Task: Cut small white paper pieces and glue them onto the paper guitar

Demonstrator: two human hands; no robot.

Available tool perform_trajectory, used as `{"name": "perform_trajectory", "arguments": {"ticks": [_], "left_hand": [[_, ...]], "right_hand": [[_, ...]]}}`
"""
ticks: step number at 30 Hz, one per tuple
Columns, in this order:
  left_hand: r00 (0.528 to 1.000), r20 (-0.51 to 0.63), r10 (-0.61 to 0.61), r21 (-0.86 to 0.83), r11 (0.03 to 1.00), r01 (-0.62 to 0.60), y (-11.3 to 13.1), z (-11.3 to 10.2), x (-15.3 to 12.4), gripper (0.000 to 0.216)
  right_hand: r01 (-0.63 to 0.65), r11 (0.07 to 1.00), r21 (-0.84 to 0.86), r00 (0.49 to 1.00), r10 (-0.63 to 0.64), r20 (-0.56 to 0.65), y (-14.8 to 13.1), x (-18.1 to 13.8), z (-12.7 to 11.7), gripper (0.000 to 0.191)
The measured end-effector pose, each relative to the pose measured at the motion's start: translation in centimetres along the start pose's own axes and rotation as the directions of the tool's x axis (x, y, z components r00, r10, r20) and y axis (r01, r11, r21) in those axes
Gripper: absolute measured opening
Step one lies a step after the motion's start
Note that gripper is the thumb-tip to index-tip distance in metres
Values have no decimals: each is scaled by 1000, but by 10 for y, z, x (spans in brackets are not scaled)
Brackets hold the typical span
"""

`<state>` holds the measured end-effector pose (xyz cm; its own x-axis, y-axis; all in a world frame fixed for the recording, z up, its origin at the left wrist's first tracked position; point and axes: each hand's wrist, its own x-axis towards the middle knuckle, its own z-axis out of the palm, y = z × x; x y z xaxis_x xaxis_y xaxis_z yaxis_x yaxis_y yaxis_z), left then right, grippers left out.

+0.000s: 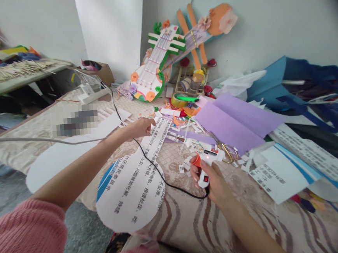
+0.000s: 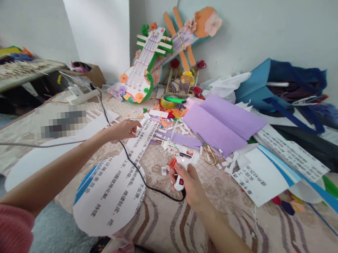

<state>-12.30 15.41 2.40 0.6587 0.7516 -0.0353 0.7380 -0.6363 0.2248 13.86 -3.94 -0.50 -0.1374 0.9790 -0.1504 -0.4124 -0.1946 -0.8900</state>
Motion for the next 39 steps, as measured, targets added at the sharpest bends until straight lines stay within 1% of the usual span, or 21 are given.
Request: {"name": "perform_trajectory", "arguments": {"ticks": [5, 9, 13, 27, 39], "left_hand": [[1000, 1, 3, 4, 1000, -3, -1, 2, 2, 20], [1000, -9, -5, 3, 1000, 5, -3, 5, 2, 18], [1000, -14, -18, -4, 1000, 18, -3, 6, 2, 15], [1000, -16, -1, -29, 1000, 1, -3, 8, 4, 15], [1000, -19, -5, -49, 999, 4, -5, 10, 5, 15]], "right_hand": [[-8, 1000, -15, 1000, 8, 1, 1, 1, -1, 27], [-11, 1000, 0, 1000, 11, -13, 0, 1, 0, 27], [-9, 1000, 16, 1000, 9, 0, 0, 0, 0, 26], [-13, 1000, 2, 1000, 13, -2, 0, 1, 0, 27], [-11, 1000, 24, 1000, 11, -2, 0, 1, 0, 25]]}}
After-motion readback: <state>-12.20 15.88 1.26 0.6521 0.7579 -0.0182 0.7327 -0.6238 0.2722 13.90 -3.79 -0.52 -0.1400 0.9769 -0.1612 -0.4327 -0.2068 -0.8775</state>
